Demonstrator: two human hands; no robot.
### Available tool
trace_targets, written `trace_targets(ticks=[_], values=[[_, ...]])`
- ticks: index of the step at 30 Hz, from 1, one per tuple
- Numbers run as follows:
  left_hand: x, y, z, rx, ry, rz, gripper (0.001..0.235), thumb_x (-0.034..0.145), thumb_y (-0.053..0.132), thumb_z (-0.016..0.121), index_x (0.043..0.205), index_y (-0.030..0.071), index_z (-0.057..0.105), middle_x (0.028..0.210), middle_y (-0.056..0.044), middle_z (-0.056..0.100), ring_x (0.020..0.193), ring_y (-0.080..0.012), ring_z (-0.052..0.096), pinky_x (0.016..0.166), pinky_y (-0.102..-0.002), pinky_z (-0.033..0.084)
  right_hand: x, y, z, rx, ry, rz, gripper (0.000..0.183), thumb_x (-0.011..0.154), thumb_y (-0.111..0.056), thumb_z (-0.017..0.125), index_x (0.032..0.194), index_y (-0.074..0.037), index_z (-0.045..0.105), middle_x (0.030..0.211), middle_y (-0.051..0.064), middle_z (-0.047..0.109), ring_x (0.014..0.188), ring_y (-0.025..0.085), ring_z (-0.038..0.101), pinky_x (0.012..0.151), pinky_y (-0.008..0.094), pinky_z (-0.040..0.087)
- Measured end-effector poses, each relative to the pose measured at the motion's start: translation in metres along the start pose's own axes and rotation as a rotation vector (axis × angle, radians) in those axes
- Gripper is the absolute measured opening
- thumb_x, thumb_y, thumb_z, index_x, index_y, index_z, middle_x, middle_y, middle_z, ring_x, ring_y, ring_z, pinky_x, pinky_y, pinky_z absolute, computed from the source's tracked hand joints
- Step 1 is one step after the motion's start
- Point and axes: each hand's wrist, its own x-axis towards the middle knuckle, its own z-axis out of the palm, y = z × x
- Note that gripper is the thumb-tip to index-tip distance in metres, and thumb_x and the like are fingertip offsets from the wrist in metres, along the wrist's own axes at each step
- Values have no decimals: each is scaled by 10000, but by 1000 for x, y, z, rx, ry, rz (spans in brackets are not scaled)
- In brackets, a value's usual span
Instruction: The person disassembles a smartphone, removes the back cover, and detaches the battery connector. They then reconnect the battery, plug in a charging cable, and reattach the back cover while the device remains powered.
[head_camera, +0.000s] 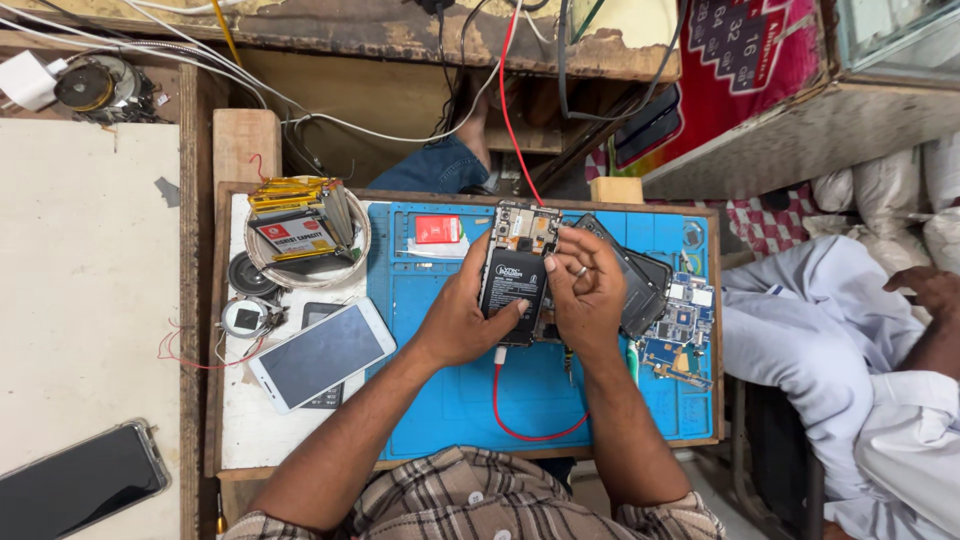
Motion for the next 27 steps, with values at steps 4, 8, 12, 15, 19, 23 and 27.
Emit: trace_targets(ticks=[4,8,12,15,19,23,27], values=[[3,1,1,2,6,44,862,879,2,744,1595,-6,263,1377,-183,636,1302,-245,622,1097,-366,494,2,-15,5,-63,-4,-14,534,1043,-24,578,1509,24,321,1287,206,657,1113,172,691,912,264,600],[0,-7,2,-30,49,-68,881,896,7,732,1612,0,218,1321,-147,660,1216,-188,656,1033,-322,537,-4,-27,14,-385,44,-193,649,1089,-156,612,1591,-17,223,1504,236,509,1328,265,591,1079,356,534],[4,-14,3,-122,87,9,869,917,-48,700,1627,1,201,1384,-140,611,1260,-180,619,1069,-317,524,-4,-39,15,-921,-130,-458,611,997,-280,726,1527,-186,436,1629,257,289,1511,416,368,1256,495,339],[5,-20,3,-180,91,27,844,926,-71,691,1626,2,225,1410,-135,594,1270,-177,610,1077,-313,529,-3,-36,18,-955,-216,-541,681,928,-422,674,1547,-261,440,1654,242,197,1540,445,258,1290,531,231],[1,-25,4,-202,102,42,840,957,-74,689,1638,11,205,1406,-127,596,1286,-170,605,1110,-301,508,-4,-33,10,-852,-39,-257,744,1131,-502,626,1654,-92,290,1691,293,142,1593,456,204,1304,550,186],[3,-23,5,-250,103,5,854,953,-78,698,1633,12,189,1404,-130,593,1270,-168,623,1087,-310,537,-4,-31,13,-812,-106,-334,798,1073,-579,628,1637,-109,316,1710,295,92,1600,452,129,1307,548,153],[5,-21,6,-242,113,-12,843,943,-100,704,1625,1,219,1388,-139,598,1242,-170,634,1055,-310,557,-4,-33,16,-928,-242,-437,779,919,-595,614,1567,-193,454,1684,294,65,1613,445,107,1336,565,126]])
